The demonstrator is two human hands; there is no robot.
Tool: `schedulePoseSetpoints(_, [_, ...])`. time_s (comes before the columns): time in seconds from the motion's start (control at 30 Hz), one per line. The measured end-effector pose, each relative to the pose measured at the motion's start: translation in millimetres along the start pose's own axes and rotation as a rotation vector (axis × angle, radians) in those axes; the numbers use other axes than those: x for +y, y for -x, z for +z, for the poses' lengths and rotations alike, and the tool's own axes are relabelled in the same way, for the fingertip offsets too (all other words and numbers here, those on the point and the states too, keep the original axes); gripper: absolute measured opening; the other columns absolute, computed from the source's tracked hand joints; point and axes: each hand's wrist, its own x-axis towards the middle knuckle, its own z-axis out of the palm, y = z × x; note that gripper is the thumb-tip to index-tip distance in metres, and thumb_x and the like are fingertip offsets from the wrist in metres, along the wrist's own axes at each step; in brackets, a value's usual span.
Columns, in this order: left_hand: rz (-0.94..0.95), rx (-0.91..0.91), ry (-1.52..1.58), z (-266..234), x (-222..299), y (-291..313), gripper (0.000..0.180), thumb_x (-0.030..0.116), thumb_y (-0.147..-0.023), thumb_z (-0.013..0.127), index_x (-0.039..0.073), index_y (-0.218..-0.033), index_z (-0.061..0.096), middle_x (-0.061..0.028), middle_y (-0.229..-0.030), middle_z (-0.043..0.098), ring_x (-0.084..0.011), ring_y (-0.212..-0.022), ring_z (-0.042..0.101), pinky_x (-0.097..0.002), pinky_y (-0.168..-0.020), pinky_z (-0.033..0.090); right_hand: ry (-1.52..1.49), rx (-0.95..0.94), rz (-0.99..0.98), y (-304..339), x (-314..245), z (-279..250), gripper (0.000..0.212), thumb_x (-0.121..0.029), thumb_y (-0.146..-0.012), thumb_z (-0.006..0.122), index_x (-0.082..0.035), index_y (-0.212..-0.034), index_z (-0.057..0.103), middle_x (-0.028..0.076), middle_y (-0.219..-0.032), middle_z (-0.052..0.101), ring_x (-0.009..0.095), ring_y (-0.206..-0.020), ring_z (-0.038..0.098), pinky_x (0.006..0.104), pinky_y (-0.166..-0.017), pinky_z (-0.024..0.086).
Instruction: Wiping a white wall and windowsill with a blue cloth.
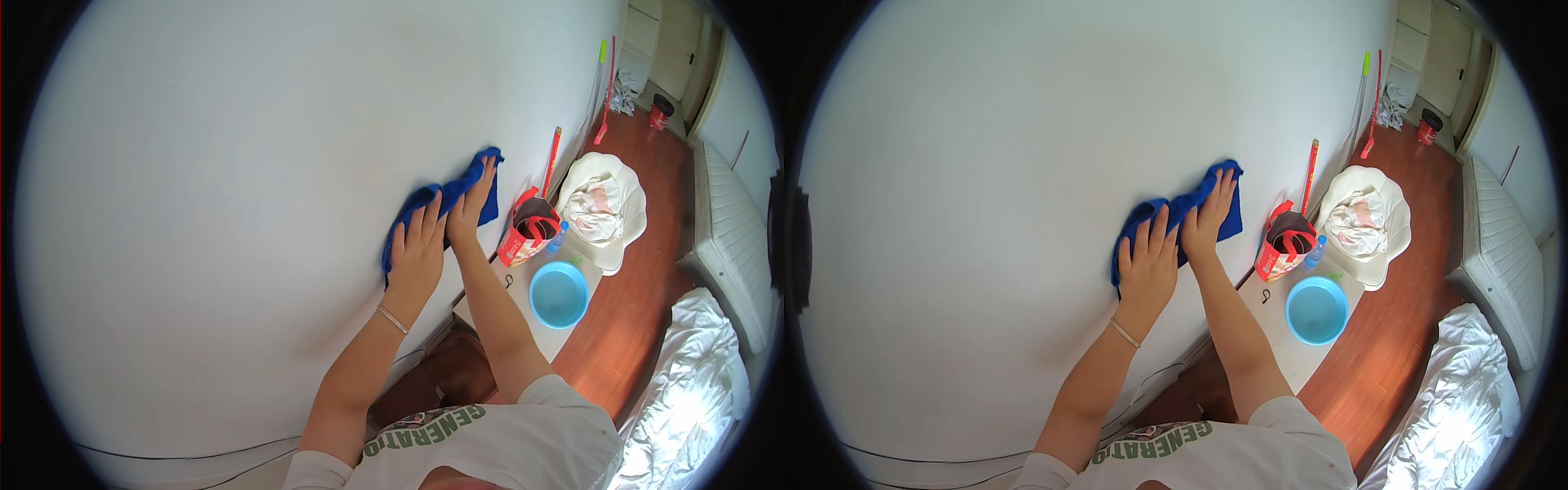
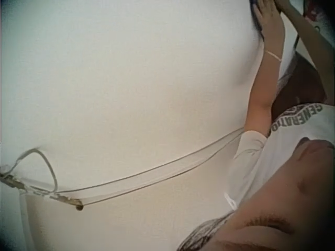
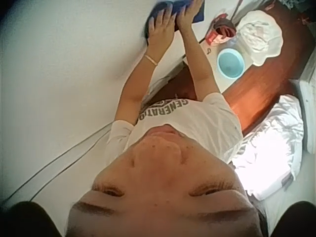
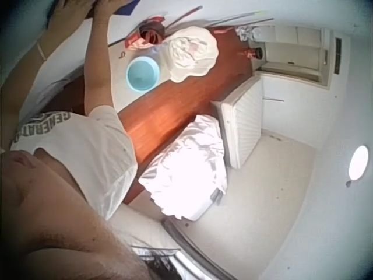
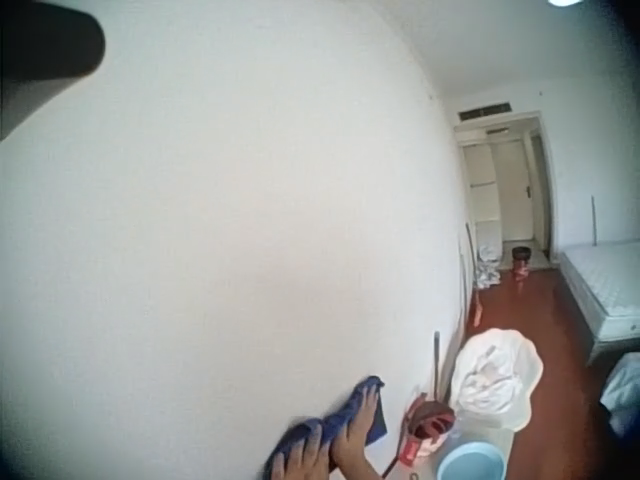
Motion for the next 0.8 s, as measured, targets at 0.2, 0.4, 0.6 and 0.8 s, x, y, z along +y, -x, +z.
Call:
schedulePoseSetpoints(0.2, [0.053, -0.256, 0.064, 0.8, -0.9, 118.0, 0.037, 0.033, -0.086, 0.055, 0.024, -0.123, 0.058, 0.0040, -0.144, 0.041, -0.0172, -0.118, 0.041, -0.0407, -0.104, 0.017, -0.060, -0.158, 0.221, 155.3, -4.7, -6.0, 0.073, -0.031, -0.088, 0.046, 0.003, -0.144, 0.017, 0.030, -0.150, 0.007, 0.048, -0.138, 0.004, 0.0540, -0.111, 0.006])
schedulePoseSetpoints(0.4, [-0.322, 0.037, 0.014, -73.3, -76.5, 72.7, 0.050, 0.040, -0.089, 0.052, 0.017, -0.133, 0.051, -0.0198, -0.149, 0.026, -0.0442, -0.139, 0.008, -0.0606, -0.103, -0.001, -0.094, -0.171, -0.018, 56.2, -132.8, 1.2, 0.087, -0.031, -0.074, 0.055, 0.002, -0.145, 0.018, 0.030, -0.150, 0.005, 0.053, -0.137, -0.001, 0.0681, -0.101, 0.006])
schedulePoseSetpoints(0.6, [-0.447, 0.127, -0.111, -98.6, -122.0, 75.6, 0.049, 0.040, -0.088, 0.050, 0.019, -0.133, 0.051, -0.0174, -0.150, 0.026, -0.0453, -0.137, 0.011, -0.0604, -0.104, -0.001, -0.078, -0.091, -0.251, 24.1, -202.6, 16.8, 0.079, -0.044, -0.076, 0.054, -0.009, -0.144, 0.032, 0.026, -0.150, 0.018, 0.053, -0.136, 0.008, 0.0690, -0.098, 0.012])
schedulePoseSetpoints(0.8, [-0.273, -0.001, -0.144, -49.0, -93.4, 228.2, 0.042, 0.037, -0.082, 0.055, 0.021, -0.122, 0.059, -0.0095, -0.146, 0.035, -0.0400, -0.134, 0.019, -0.0603, -0.104, 0.004, -0.093, -0.223, -0.251, 203.8, -155.1, 19.9, 0.080, -0.039, -0.077, 0.054, -0.008, -0.145, 0.026, 0.028, -0.147, 0.018, 0.055, -0.134, 0.005, 0.0682, -0.099, 0.009])
